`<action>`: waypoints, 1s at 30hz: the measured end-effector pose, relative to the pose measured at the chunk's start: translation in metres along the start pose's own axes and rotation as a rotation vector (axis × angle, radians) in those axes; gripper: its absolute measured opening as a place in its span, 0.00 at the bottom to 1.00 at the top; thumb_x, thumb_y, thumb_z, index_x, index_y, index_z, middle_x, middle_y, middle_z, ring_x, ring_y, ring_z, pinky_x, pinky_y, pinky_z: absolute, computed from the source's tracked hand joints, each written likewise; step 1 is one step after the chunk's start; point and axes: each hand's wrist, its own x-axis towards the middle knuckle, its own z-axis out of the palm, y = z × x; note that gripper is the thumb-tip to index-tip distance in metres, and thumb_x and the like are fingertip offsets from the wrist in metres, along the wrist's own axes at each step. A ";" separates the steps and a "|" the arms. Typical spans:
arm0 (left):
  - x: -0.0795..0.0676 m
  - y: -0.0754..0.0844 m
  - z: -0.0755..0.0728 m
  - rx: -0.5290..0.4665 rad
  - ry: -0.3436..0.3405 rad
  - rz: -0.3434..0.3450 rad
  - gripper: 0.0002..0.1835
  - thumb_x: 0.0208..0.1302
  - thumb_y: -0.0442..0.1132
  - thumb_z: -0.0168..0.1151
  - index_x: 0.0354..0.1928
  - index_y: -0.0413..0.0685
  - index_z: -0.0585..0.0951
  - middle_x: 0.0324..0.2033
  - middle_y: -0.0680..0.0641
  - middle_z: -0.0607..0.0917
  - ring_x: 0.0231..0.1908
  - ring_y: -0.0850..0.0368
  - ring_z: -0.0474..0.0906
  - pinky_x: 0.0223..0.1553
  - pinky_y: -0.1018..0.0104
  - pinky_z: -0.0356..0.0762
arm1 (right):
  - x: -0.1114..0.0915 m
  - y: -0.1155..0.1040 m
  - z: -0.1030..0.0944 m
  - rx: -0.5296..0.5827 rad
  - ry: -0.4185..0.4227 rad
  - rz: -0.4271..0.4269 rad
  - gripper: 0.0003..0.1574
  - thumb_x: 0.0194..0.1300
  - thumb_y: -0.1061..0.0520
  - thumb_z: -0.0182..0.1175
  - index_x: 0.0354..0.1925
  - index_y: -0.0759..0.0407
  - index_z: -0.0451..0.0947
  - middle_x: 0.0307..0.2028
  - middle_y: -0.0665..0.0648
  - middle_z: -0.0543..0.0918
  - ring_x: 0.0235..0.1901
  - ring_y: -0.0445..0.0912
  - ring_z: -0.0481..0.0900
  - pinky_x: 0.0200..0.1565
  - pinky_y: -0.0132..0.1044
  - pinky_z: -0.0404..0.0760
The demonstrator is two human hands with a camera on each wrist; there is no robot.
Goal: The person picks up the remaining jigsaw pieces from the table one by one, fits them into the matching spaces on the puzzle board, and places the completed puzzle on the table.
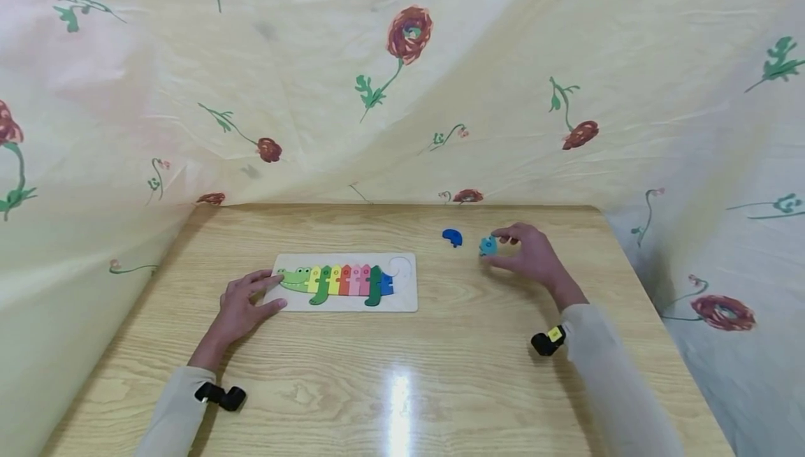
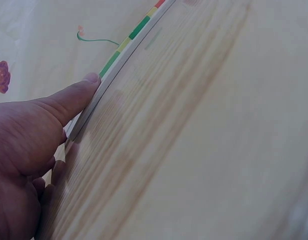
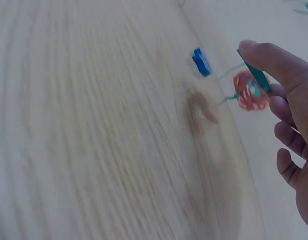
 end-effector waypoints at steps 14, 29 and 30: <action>0.000 -0.001 0.000 -0.006 0.002 -0.008 0.34 0.62 0.55 0.73 0.69 0.54 0.78 0.73 0.40 0.68 0.70 0.34 0.53 0.59 0.39 0.47 | -0.006 -0.046 0.008 0.069 0.061 0.055 0.34 0.55 0.43 0.79 0.54 0.59 0.85 0.42 0.58 0.82 0.44 0.54 0.76 0.40 0.47 0.74; 0.000 -0.001 -0.001 -0.004 0.004 -0.015 0.34 0.63 0.56 0.72 0.69 0.55 0.78 0.73 0.40 0.68 0.70 0.34 0.53 0.60 0.39 0.47 | -0.010 -0.089 0.029 0.099 0.119 0.066 0.35 0.51 0.43 0.81 0.52 0.60 0.86 0.39 0.59 0.83 0.41 0.54 0.76 0.40 0.47 0.74; 0.000 -0.001 -0.001 -0.005 0.004 -0.014 0.34 0.63 0.56 0.72 0.69 0.55 0.78 0.73 0.40 0.68 0.70 0.34 0.53 0.60 0.39 0.47 | -0.010 -0.090 0.032 0.100 0.127 0.064 0.35 0.51 0.43 0.81 0.52 0.60 0.86 0.39 0.60 0.83 0.41 0.55 0.77 0.40 0.47 0.74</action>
